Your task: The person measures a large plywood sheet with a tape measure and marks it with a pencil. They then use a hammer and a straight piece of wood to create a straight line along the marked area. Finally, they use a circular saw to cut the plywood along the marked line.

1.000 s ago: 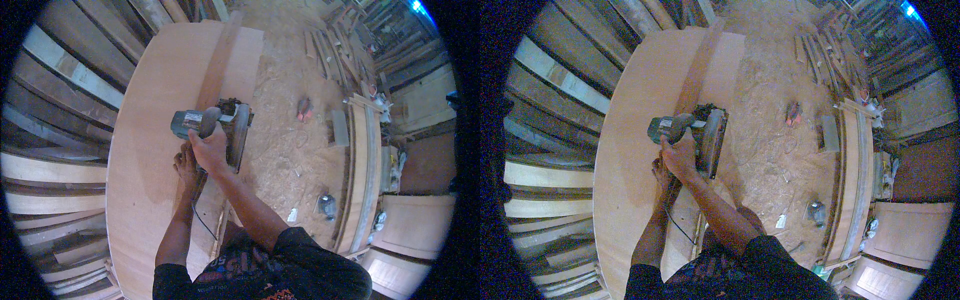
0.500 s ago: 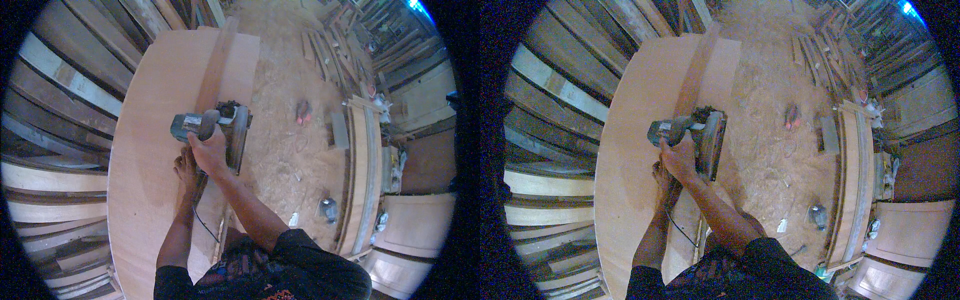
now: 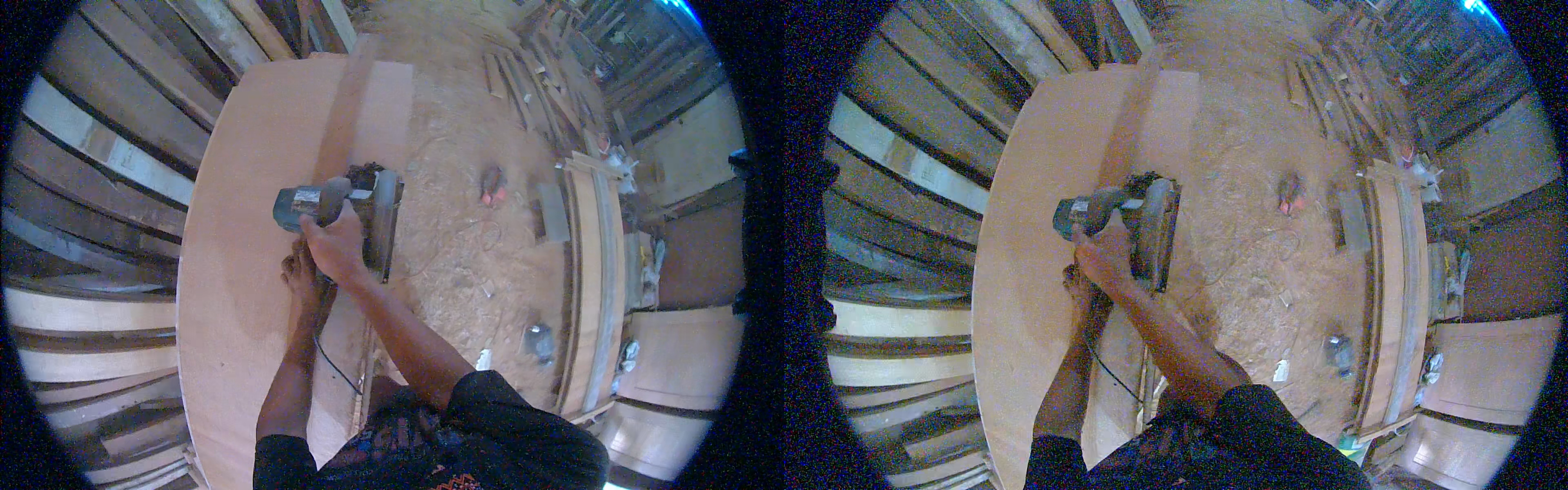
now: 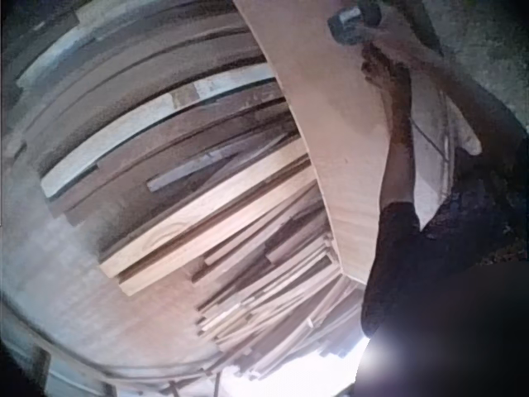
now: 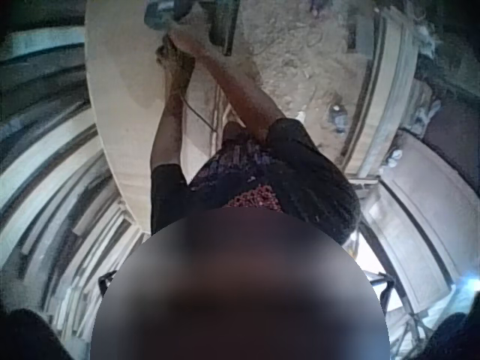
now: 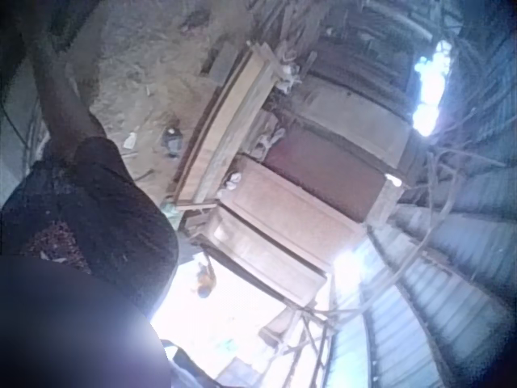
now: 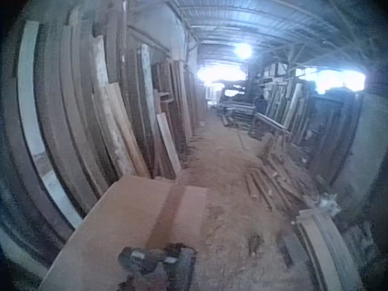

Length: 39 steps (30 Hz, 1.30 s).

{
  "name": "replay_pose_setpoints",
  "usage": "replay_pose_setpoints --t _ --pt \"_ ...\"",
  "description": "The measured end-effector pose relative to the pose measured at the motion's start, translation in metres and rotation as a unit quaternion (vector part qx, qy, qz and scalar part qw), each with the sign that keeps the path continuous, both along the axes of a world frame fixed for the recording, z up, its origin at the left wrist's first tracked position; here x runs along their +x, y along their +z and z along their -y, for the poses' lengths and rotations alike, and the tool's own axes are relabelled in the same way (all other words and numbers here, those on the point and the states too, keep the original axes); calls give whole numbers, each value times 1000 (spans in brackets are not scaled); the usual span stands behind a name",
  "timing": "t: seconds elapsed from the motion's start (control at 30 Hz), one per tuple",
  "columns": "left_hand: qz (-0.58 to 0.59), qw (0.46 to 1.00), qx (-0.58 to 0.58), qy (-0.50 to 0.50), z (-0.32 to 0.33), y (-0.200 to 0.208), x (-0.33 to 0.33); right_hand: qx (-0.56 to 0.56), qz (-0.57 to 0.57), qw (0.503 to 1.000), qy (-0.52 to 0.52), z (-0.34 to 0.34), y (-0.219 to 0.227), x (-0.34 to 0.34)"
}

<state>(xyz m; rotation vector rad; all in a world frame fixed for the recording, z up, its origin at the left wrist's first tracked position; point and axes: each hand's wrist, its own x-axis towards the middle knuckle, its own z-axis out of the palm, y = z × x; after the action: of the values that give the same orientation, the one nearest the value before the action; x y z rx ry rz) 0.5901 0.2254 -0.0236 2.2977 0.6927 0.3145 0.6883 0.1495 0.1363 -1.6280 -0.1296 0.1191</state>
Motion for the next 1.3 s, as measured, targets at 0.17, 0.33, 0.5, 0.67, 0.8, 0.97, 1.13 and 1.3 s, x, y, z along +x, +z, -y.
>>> replay_pose_setpoints --t 0.17,0.33,0.5,0.67,0.8,0.97,1.13,1.3 --pt "-93 987 133 -23 -17 -19 1 29 -31 999 20 1 4 6" --pt "-121 991 56 -11 -33 -48 13 14 -36 999 12 -5 2 14" --pt "-25 991 130 3 -21 -34 13 21 -14 1000 4 -7 1 20" --pt "-68 982 175 5 -16 -9 21 2 -9 1000 -6 -7 7 26" --pt "-49 983 177 0 -16 -1 30 31 -29 999 9 -7 9 35" --pt "5 997 75 21 -19 -13 39 -5 -36 999 5 -8 7 47" --pt "127 977 -160 54 -30 -55 47 0 -26 1000 0 -8 9 53" --pt "83 991 -100 16 -35 -46 60 11 -41 999 6 -8 9 60"
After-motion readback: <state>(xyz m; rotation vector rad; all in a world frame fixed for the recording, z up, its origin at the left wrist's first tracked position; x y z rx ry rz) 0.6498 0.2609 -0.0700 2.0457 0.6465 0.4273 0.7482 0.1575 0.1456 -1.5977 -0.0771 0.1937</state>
